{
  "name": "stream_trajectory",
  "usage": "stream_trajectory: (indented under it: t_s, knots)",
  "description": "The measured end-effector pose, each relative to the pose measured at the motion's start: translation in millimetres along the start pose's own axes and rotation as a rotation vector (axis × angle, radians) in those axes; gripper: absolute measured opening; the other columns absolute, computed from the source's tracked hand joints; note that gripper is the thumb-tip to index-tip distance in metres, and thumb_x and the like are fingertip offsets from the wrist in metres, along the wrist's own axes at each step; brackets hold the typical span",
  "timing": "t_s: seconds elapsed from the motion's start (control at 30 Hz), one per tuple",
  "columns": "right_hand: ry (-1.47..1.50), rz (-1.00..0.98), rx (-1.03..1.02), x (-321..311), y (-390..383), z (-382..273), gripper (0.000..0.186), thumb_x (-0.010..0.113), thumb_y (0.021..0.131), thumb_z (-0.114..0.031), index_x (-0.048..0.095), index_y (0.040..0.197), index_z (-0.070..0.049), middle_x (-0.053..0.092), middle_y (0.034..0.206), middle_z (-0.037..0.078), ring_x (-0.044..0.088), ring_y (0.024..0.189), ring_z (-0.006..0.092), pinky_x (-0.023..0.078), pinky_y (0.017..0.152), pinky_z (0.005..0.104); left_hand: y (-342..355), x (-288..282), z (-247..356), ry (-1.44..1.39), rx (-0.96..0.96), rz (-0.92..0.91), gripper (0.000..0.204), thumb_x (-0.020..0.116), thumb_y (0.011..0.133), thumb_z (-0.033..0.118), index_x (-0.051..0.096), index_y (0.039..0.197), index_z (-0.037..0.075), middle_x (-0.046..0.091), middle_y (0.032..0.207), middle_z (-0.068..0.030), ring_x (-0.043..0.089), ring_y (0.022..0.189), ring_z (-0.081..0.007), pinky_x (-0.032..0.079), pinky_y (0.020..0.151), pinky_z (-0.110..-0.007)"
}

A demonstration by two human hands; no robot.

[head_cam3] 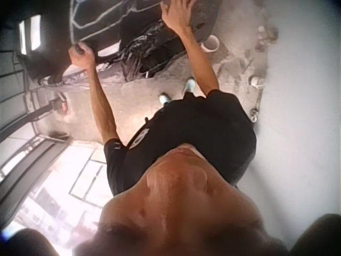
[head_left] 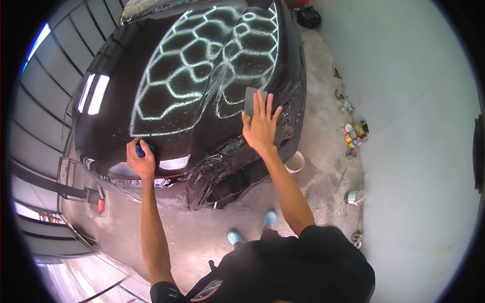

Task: The person dips a cloth into a bucket of water, then sands the car hood using sandpaper while wetting and wiping the surface with the cloth.

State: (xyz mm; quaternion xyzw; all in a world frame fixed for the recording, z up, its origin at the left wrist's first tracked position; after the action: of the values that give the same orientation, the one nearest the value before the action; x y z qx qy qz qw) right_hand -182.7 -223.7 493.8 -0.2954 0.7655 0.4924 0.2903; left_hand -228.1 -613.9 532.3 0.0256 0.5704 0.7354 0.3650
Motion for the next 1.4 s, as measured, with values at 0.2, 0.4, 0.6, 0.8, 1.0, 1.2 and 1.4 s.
stream_trajectory:
  t_s: [0.2, 0.4, 0.6, 0.8, 1.0, 1.2, 1.4]
  knots:
    - [-0.131, -0.038, 0.123, -8.1, 100.1, 65.4, 0.061, 0.033, 0.108, -0.043, 0.037, 0.159, -0.010, 0.029, 0.169, 0.005, 0.017, 0.157, 0.0425, 0.005, 0.124, 0.0654, 1.1, 15.3, 4.3, -0.021, 0.018, -0.020, 0.012, 0.062, 0.097, 0.011, 0.069, 0.101, 0.003, 0.070, 0.096, -0.0136, 0.069, 0.086, -0.0361, 0.054, 0.078, -0.044]
    - [-0.034, -0.011, -0.062, 13.2, -12.7, -44.3, 0.064, 0.034, 0.107, -0.036, 0.034, 0.158, 0.003, 0.023, 0.170, 0.018, 0.013, 0.159, 0.0384, 0.004, 0.126, 0.0614, 3.4, 2.6, 3.1, -0.008, -0.009, -0.023, 0.012, 0.063, 0.096, 0.013, 0.069, 0.101, 0.004, 0.069, 0.095, -0.0137, 0.069, 0.086, -0.0366, 0.053, 0.077, -0.044]
    - [-0.180, 0.052, 0.095, 7.2, 96.0, 44.3, 0.066, 0.029, 0.109, -0.037, 0.033, 0.156, 0.008, 0.027, 0.167, 0.023, 0.019, 0.157, 0.0370, 0.008, 0.127, 0.0573, 4.0, 14.4, 9.1, -0.043, 0.021, -0.012, 0.007, 0.065, 0.092, 0.012, 0.068, 0.096, 0.006, 0.068, 0.092, -0.0117, 0.067, 0.083, -0.0355, 0.052, 0.076, -0.045]
    - [0.041, -0.072, -0.129, 14.5, -35.5, -86.5, 0.071, 0.034, 0.107, -0.038, 0.030, 0.154, 0.016, 0.017, 0.168, 0.029, 0.012, 0.158, 0.0424, 0.007, 0.128, 0.0550, 3.9, -2.9, 1.0, -0.024, 0.005, -0.003, 0.009, 0.064, 0.092, 0.012, 0.069, 0.096, 0.006, 0.068, 0.090, -0.0111, 0.067, 0.083, -0.0354, 0.052, 0.076, -0.045]
    - [-0.245, -0.040, -0.013, 7.6, 73.7, -1.5, 0.067, 0.026, 0.109, -0.039, 0.035, 0.155, 0.008, 0.026, 0.168, 0.022, 0.016, 0.158, 0.0353, 0.005, 0.126, 0.0597, 3.8, 10.6, 9.8, -0.054, 0.026, -0.006, 0.008, 0.064, 0.092, 0.012, 0.069, 0.096, 0.006, 0.068, 0.089, -0.0110, 0.067, 0.082, -0.0355, 0.052, 0.076, -0.045]
    - [-0.022, -0.170, -0.251, 15.8, -53.8, -125.0, 0.072, 0.028, 0.109, -0.042, 0.029, 0.156, 0.013, 0.015, 0.168, 0.030, 0.007, 0.158, 0.0437, 0.004, 0.128, 0.0566, 1.0, 0.2, 1.0, -0.054, 0.032, 0.001, 0.007, 0.065, 0.092, 0.012, 0.068, 0.095, 0.006, 0.069, 0.091, -0.0115, 0.067, 0.082, -0.0359, 0.053, 0.074, -0.045]
    - [0.568, -0.401, -0.546, -30.3, -128.9, -166.9, 0.065, 0.035, 0.109, -0.034, 0.030, 0.156, 0.011, 0.019, 0.167, 0.028, 0.012, 0.158, 0.0411, 0.011, 0.127, 0.0561, 12.2, 4.1, 6.5, -0.060, -0.003, 0.024, 0.010, 0.067, 0.093, 0.017, 0.071, 0.098, 0.009, 0.070, 0.090, -0.0120, 0.069, 0.082, -0.0367, 0.054, 0.073, -0.045]
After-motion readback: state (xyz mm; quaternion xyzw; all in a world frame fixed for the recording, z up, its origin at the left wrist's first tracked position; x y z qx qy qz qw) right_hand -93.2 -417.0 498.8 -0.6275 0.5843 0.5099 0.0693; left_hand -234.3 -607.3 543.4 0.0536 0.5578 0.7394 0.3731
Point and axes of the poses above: each hand's wrist, its own y-axis towards the middle knuckle, its own x-axis out of the palm, z = x × y, the point moved 3 cm from there along y, towards the middle knuckle
